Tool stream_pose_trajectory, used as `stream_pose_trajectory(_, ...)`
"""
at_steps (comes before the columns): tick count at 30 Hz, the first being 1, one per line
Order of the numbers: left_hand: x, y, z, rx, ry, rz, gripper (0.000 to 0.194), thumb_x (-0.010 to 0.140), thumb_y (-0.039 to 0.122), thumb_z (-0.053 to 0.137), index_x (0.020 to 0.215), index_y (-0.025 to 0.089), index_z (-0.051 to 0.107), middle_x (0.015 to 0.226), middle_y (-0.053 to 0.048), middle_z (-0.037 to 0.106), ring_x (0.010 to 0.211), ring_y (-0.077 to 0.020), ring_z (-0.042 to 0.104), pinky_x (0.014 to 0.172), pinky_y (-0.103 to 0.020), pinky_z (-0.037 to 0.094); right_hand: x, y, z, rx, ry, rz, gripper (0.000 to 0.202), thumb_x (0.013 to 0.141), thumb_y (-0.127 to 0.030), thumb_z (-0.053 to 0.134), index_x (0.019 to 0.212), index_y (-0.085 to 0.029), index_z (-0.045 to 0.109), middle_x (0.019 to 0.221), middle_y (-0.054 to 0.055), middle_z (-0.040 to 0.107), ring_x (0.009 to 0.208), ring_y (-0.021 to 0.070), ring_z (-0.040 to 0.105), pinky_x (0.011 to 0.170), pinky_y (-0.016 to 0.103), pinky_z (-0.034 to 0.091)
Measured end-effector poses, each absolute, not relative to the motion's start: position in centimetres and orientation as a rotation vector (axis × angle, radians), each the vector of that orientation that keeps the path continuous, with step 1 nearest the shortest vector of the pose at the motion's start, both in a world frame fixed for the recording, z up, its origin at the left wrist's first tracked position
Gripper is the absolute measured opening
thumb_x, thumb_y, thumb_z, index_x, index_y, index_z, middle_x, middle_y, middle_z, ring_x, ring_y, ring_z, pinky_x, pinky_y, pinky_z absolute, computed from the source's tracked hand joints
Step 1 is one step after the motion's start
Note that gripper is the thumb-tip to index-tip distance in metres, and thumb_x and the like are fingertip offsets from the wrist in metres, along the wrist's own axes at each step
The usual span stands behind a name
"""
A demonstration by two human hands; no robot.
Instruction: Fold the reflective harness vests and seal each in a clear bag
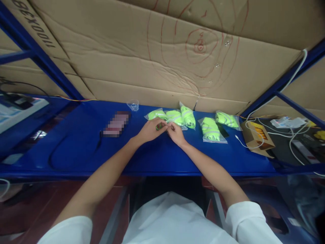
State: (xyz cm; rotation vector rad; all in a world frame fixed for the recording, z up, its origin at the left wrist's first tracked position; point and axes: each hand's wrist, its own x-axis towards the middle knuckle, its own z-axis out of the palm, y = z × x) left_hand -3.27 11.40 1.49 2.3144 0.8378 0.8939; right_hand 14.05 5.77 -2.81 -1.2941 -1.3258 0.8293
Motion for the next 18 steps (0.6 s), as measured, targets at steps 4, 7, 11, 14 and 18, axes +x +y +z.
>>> stream_pose_trajectory(4, -3.6, 11.5, 1.8, 2.326, 0.849, 0.837, 0.03, 0.092, 0.046, 0.062, 0.096, 0.022, 0.078, 0.089, -0.004, 0.076, 0.072, -0.018, 0.064, 0.069, -0.029, 0.047, 13.9, 5.6, -2.6, -1.284, -1.344, 0.838, 0.028, 0.09, -0.05, 0.054, 0.082, -0.023, 0.056, 0.064, -0.004, 0.055, 0.06, 0.014, 0.05, 0.06, 0.026, 0.04)
stream_pose_trajectory(7, -4.0, 11.8, 2.0, 2.334, 0.864, 0.804, 0.027, 0.089, 0.044, 0.066, 0.097, 0.023, 0.08, 0.09, -0.003, 0.078, 0.071, -0.0179, 0.065, 0.07, -0.029, 0.047, 13.9, 5.4, -2.5, -1.292, -1.372, 0.819, 0.029, 0.093, -0.05, 0.05, 0.085, -0.023, 0.057, 0.068, -0.003, 0.057, 0.062, 0.014, 0.052, 0.062, 0.026, 0.042)
stream_pose_trajectory(11, -3.7, 11.5, 1.6, 2.336, 0.909, 0.803, 0.024, 0.09, 0.04, 0.062, 0.088, 0.022, 0.077, 0.079, -0.002, 0.076, 0.066, -0.0183, 0.064, 0.066, -0.029, 0.046, 13.9, 5.3, -2.1, -1.341, -1.442, 0.734, 0.026, 0.093, -0.045, 0.052, 0.082, -0.022, 0.058, 0.072, -0.002, 0.06, 0.065, 0.0144, 0.053, 0.065, 0.026, 0.041)
stream_pose_trajectory(14, -3.0, 11.1, 0.9, 2.332, 0.955, 0.888, 0.019, 0.09, 0.035, 0.06, 0.086, 0.021, 0.072, 0.078, -0.003, 0.074, 0.066, -0.0197, 0.064, 0.067, -0.03, 0.048, 13.9, 5.3, -2.0, -1.422, -1.478, 0.652, 0.018, 0.092, -0.036, 0.054, 0.08, -0.022, 0.055, 0.067, -0.004, 0.057, 0.062, 0.0144, 0.051, 0.064, 0.026, 0.038)
stream_pose_trajectory(18, -3.5, 11.7, 1.0, 2.291, 1.073, 1.169, 0.019, 0.093, 0.031, 0.052, 0.09, 0.02, 0.068, 0.093, -0.009, 0.071, 0.084, -0.0247, 0.066, 0.081, -0.036, 0.051, 13.7, 5.3, -2.3, -1.527, -1.506, 0.567, 0.019, 0.089, -0.029, 0.058, 0.073, -0.024, 0.049, 0.062, -0.005, 0.053, 0.059, 0.0139, 0.05, 0.062, 0.025, 0.034)
